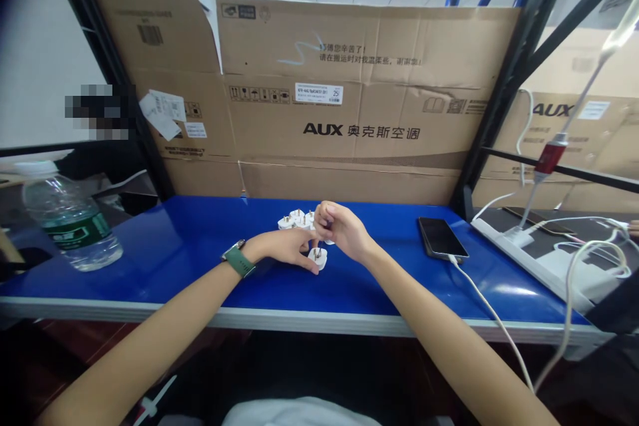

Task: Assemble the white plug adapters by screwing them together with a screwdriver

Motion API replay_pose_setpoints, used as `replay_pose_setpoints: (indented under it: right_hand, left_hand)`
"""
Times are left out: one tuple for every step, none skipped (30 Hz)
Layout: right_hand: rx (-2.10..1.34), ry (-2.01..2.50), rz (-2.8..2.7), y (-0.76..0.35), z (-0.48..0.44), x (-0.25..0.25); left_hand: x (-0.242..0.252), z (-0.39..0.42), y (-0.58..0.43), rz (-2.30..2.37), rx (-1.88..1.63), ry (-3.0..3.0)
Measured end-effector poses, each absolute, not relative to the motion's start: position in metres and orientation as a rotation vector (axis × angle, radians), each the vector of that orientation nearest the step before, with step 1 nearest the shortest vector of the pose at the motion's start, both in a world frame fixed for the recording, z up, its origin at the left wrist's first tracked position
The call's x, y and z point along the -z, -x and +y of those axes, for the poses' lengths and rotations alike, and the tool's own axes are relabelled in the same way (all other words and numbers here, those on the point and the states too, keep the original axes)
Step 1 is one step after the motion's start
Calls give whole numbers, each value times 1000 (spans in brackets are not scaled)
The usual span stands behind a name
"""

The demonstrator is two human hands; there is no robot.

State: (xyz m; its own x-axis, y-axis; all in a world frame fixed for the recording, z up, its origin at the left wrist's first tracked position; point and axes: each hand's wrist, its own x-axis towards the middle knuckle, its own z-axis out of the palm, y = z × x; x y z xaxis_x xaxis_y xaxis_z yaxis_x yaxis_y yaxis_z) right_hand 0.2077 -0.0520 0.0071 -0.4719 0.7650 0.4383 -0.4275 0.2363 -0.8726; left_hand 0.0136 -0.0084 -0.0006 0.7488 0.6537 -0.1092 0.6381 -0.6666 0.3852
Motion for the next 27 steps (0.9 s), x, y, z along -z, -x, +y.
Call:
replay_pose_setpoints:
  right_hand:
    - [-1462,332,-1479,-208,-52,-7]
    - [-1462,336,-1478,-207,-52,-7]
    - [-1459,346,-1476,-207,-52,-7]
    - [-1452,361,-1472,-208,-52,-7]
    - [-1446,375,-1468,-208,-53,-7]
    - [-1441,385,-1464,-208,-53,-8]
    - [-1438,387,-1460,-208,-53,-8]
    - [-1437,382,-1457,-209,-53,-8]
    - [-1437,375,-1456,-209,-53,-9]
    - [-1438,371,-1457,-209,-52,-9]
    - [-1437,369,-1458,-209,-52,-9]
    - [-1437,368,-1458,-209,-52,-9]
    - [-1438,367,-1459,-209,-52,-8]
    - [-1442,363,-1457,-209,-52,-8]
    - [-1447,355,-1455,-208,-52,-8]
    - [-1454,344,-1454,-208,-52,-8]
    - [-1459,336,-1454,-208,-52,-7]
    - [-1463,333,-1457,-207,-52,-7]
    - [-1464,336,-1461,-207,-51,-6]
    - [-1464,346,-1467,-207,-51,-6]
    - [-1463,358,-1470,-207,-51,-6]
    - [-1464,368,-1469,-207,-51,-6]
    - [-1469,372,-1464,-207,-50,-5]
    - [-1481,372,-1457,-207,-50,-5]
    - [-1498,366,-1447,-207,-50,-5]
    - [-1520,355,-1435,-207,-50,-6]
    - [-1549,341,-1421,-208,-50,-6]
  left_hand:
    - [0,-9,-14,980,-54,-2547]
    - [0,-9,-14,974,-56,-2549]
    - [0,-10,-14,969,-59,-2552]
    - [-1,-10,-14,967,-61,-2555]
    - [-1,-10,-14,966,-65,-2558]
    - [-1,-10,-14,965,-67,-2559]
    - [-1,-10,-14,964,-66,-2559]
    - [-1,-10,-13,962,-65,-2559]
    - [-1,-10,-13,958,-64,-2557]
    - [-1,-10,-13,956,-63,-2554]
    - [-1,-10,-13,956,-62,-2551]
    - [-1,-10,-13,956,-62,-2547]
    - [-1,-10,-13,955,-65,-2546]
    - [-1,-10,-13,953,-68,-2545]
    - [-1,-10,-13,953,-70,-2546]
    - [-1,-10,-13,953,-72,-2548]
    - [-1,-10,-13,957,-70,-2549]
    - [-1,-10,-13,965,-65,-2548]
    - [-1,-10,-14,975,-58,-2545]
    - [-2,-10,-14,984,-51,-2541]
    - [-2,-11,-14,988,-46,-2539]
    - [-2,-11,-14,989,-43,-2539]
    - [-2,-11,-14,987,-42,-2539]
    - [-2,-11,-14,985,-44,-2539]
    - [-2,-11,-14,984,-44,-2538]
    - [-2,-10,-14,983,-41,-2536]
    - [-1,-10,-14,982,-40,-2533]
